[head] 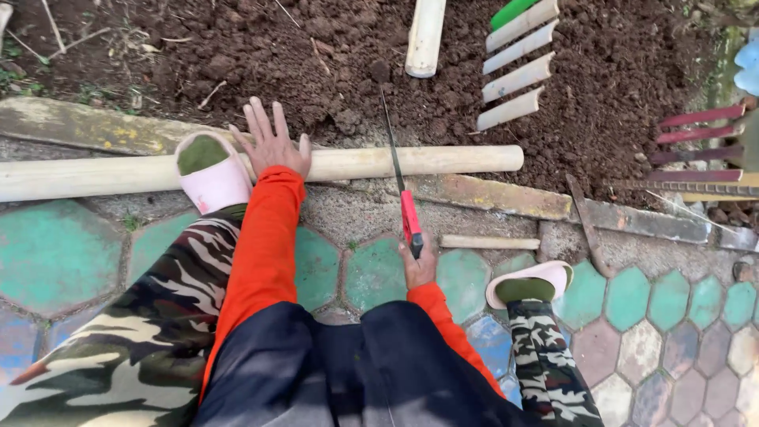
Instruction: Sawing a bamboo pole into sections in an outdoor garden area.
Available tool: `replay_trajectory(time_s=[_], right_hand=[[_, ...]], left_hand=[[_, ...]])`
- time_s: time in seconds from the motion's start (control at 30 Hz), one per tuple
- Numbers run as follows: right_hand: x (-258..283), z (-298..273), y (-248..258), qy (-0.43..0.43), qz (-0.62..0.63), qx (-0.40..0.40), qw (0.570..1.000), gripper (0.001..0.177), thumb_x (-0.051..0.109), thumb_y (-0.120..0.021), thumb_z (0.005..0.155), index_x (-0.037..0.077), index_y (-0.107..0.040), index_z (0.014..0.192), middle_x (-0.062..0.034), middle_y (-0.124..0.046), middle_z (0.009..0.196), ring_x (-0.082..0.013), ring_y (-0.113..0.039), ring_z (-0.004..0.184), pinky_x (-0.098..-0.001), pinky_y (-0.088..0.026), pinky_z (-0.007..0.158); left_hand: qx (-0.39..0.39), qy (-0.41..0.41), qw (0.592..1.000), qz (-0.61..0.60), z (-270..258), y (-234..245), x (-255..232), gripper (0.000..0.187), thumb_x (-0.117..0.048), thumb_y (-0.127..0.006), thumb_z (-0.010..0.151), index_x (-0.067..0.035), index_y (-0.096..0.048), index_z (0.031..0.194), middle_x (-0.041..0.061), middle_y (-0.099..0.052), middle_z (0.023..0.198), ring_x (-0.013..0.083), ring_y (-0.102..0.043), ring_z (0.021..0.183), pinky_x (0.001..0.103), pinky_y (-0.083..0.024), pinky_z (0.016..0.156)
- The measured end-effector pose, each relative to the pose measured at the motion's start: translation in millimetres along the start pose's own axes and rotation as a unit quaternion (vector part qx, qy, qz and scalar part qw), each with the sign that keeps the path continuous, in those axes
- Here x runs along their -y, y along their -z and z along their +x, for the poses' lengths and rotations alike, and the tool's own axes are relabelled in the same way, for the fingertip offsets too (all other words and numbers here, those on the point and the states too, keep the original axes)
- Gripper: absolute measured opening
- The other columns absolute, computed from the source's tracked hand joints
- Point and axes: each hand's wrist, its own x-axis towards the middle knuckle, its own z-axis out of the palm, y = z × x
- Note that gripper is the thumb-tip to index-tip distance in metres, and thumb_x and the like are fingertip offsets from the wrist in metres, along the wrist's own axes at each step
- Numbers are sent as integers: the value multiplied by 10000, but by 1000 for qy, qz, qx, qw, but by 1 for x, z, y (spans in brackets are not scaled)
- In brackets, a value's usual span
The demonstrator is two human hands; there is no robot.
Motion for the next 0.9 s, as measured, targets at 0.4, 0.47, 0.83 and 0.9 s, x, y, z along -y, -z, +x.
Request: replay_trajectory(time_s=[0.4, 0.47, 0.83, 0.9], right_hand=[[-10, 69, -36, -182, 222, 26, 958, 218, 108, -748, 833, 92, -612, 1002, 33, -531, 726, -81, -473, 579, -277, -406, 489], [-54, -9, -24, -178, 220, 25, 959, 217, 94, -766, 837, 93, -615, 992, 28, -532, 716, -78, -478, 579, -268, -402, 507], [-33, 17, -28, -179, 255, -1, 950, 226, 15, -681, 773, 92, -629, 980, 43, -548, 703, -65, -485, 565, -257, -397, 503], [-29, 10, -19, -236, 238, 28, 942, 182, 8, -708, 841, 75, -597, 971, 15, -462, 660, -94, -398, 512, -282, -318, 463]], left_hand=[[-26, -23, 999, 31, 10, -7, 10, 861, -500, -590, 875, -126, -343, 1611, 241, -85, 1697, 385, -37, 1569, 665, 53, 1194], [-21, -22, 999, 35, 2, -2, 7, 848, -486, -588, 898, -119, -345, 1623, 246, -88, 1708, 385, -42, 1580, 657, 52, 1210], [-40, -32, 999, 17, 15, -14, 10, 829, -458, -589, 888, -106, -381, 1609, 229, -115, 1708, 386, -78, 1581, 650, 32, 1219], [-29, -44, 998, 17, -2, -22, 14, 814, -453, -588, 913, -107, -387, 1621, 235, -121, 1719, 395, -83, 1586, 649, 32, 1228]])
